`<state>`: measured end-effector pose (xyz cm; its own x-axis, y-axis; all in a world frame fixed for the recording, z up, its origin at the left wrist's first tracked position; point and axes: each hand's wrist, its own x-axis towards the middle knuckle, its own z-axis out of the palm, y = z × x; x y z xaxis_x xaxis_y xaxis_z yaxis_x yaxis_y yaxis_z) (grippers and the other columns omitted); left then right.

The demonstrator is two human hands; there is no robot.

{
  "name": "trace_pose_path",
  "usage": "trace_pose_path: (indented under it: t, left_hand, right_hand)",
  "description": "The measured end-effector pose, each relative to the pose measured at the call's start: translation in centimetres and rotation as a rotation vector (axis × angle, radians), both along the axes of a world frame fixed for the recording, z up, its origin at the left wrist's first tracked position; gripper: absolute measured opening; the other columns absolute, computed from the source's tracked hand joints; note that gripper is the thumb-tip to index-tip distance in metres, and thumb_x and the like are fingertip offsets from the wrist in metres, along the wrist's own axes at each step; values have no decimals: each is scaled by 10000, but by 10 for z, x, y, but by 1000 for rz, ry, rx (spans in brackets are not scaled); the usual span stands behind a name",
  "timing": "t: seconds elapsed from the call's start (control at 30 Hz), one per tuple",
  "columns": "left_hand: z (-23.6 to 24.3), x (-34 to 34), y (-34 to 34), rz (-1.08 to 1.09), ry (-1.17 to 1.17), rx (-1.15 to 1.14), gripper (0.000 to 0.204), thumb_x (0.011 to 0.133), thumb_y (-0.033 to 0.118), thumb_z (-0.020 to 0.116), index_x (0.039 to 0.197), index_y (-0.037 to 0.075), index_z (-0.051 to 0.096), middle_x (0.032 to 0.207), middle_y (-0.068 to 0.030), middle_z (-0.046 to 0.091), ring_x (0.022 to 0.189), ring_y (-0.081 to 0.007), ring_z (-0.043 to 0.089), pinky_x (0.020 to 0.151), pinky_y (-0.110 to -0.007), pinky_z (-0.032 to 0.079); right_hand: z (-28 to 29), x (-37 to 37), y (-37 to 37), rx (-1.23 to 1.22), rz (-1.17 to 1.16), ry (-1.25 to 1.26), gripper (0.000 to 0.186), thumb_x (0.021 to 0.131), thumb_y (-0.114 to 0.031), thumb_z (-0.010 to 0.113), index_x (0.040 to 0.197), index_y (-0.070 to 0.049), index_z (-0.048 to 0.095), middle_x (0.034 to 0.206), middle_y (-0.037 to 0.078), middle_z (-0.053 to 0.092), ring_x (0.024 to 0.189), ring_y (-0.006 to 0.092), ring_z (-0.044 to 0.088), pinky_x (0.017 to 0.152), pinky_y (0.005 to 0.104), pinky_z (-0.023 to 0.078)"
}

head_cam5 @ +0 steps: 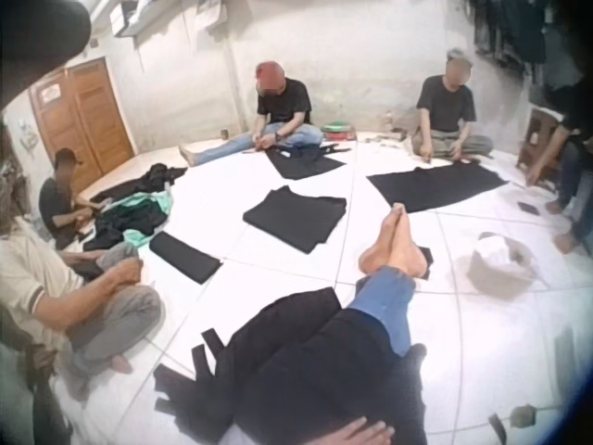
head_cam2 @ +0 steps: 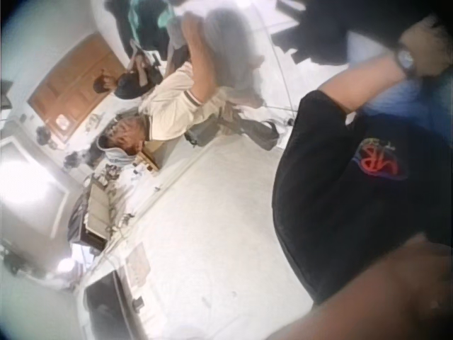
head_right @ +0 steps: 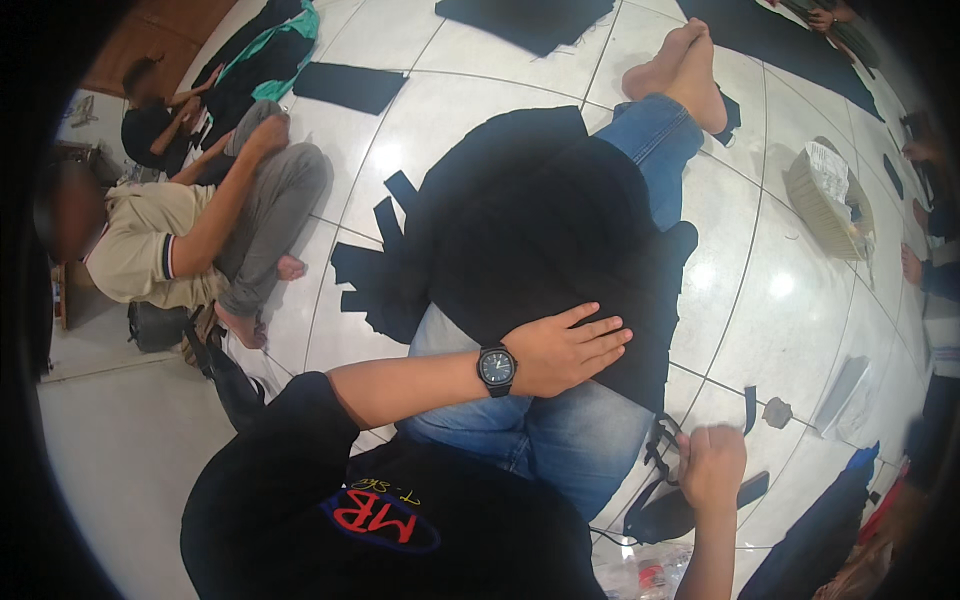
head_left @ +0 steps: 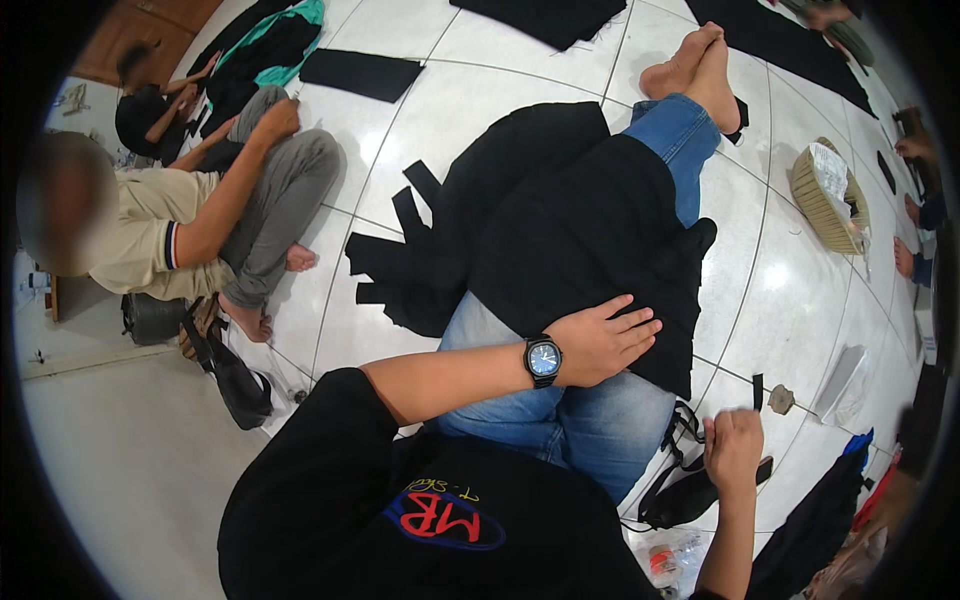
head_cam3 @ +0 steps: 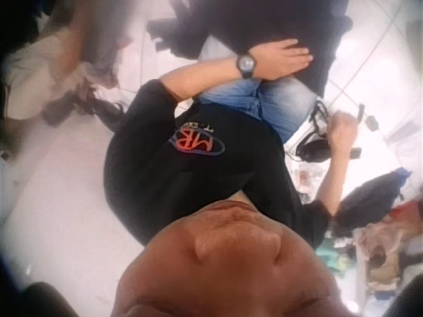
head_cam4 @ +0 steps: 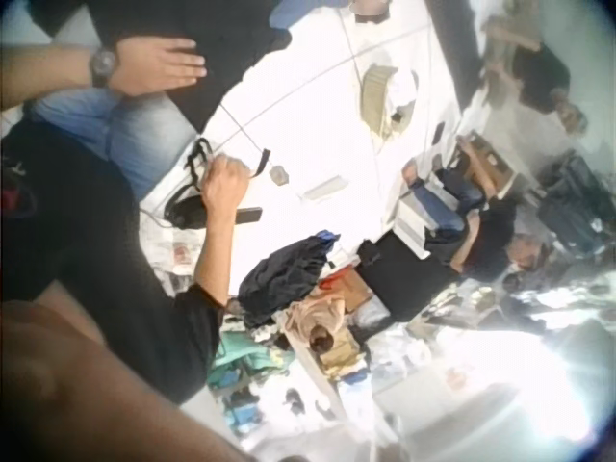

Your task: The person sits on the floor and uses scissors to cut strips from a large piece of black fabric. They repeatedly trim the edges and remove small pieces, placing the cut strips on the floor.

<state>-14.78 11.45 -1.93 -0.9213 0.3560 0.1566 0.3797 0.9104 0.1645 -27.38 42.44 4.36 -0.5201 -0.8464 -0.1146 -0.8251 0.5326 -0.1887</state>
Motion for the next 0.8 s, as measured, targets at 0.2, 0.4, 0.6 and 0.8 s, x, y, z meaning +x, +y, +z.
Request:
trace_pose_path:
  t: [0.2, 0.4, 0.6, 0.8]
  left_hand:
    - [0, -4, 4, -18, 16, -25, 470, 987, 220, 468, 1407, 35, 569, 1536, -123, 498, 1446, -247, 435, 1208, -480, 308]
    - [4, -1, 5, -32, 22, 77, 449, 973, 195, 470, 1372, 33, 597, 1505, -124, 531, 1426, -235, 460, 1209, -486, 306]
    - [27, 1, 10, -73, 28, 203, 436, 959, 242, 555, 1346, 50, 620, 1473, -111, 561, 1419, -244, 471, 1231, -487, 262]
    - [7, -1, -15, -5, 29, 19, 420, 980, 232, 521, 1350, 62, 623, 1502, -114, 534, 1448, -237, 431, 1239, -488, 248]
  right_hand:
    - [1, -17, 131, 116, -295, 97, 262, 901, -103, 629, 714, -16, 467, 702, 189, 492, 735, 394, 495, 676, 478, 386]
    - [20, 14, 39, -559, -619, -1496, 539, 1027, -440, 569, 762, 25, 642, 646, 174, 606, 603, 295, 610, 768, 442, 519]
    - [39, 0, -40, -141, -9, 51, 267, 965, -243, 601, 864, 4, 587, 913, 200, 637, 819, 371, 584, 802, 460, 438]
    - [20, 8, 22, 77, -37, -104, 228, 889, -139, 637, 727, -49, 504, 695, 163, 508, 706, 390, 499, 714, 478, 386]
